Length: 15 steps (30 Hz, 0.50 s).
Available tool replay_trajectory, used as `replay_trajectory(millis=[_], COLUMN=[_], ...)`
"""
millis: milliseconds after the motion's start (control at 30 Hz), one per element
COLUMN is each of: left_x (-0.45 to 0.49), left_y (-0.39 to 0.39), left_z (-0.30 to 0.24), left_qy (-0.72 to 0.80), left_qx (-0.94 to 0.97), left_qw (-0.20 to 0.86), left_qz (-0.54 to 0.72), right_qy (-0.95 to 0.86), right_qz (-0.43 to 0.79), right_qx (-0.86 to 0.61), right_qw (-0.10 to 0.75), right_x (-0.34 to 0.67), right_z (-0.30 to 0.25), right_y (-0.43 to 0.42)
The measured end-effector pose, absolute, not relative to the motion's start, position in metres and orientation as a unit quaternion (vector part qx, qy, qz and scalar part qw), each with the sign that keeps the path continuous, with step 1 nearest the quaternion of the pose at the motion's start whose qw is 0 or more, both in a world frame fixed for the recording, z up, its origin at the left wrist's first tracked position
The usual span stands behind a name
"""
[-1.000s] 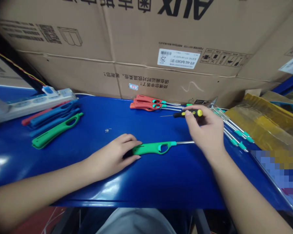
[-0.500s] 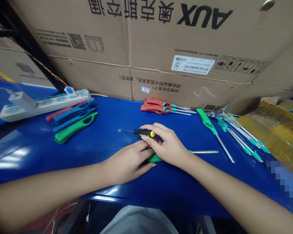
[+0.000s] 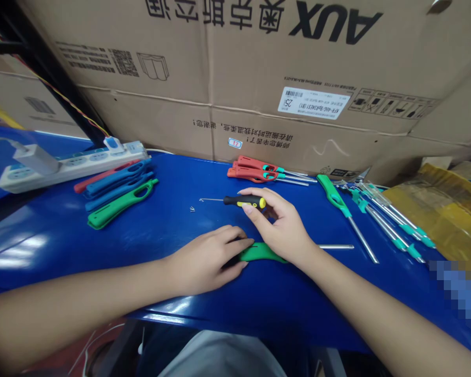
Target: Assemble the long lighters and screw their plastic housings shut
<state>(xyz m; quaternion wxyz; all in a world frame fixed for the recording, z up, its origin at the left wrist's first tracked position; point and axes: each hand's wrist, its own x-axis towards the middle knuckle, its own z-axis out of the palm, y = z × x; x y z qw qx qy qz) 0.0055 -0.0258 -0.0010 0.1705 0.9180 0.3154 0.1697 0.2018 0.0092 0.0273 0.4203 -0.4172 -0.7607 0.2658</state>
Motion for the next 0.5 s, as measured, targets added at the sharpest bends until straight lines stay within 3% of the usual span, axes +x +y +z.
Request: replay_trajectory(millis=[100,500], left_x=[0.006,0.006], left_y=[-0.025,-0.021], left_z=[-0.001,-0.004], left_qy=[0.313,0.301], left_qx=[0.919,0.923], left_qw=[0.172,0.167], left_qz=[0.169,0.17], right_qy=[-0.741,-0.799], right_qz=[0.302,0.25], right_qx=[-0.435,-0.411], right_qw=[0.412,0.361], right_x=[0.205,0.204], right_z=[0.026,0.009], right_y=[0.008,0.007])
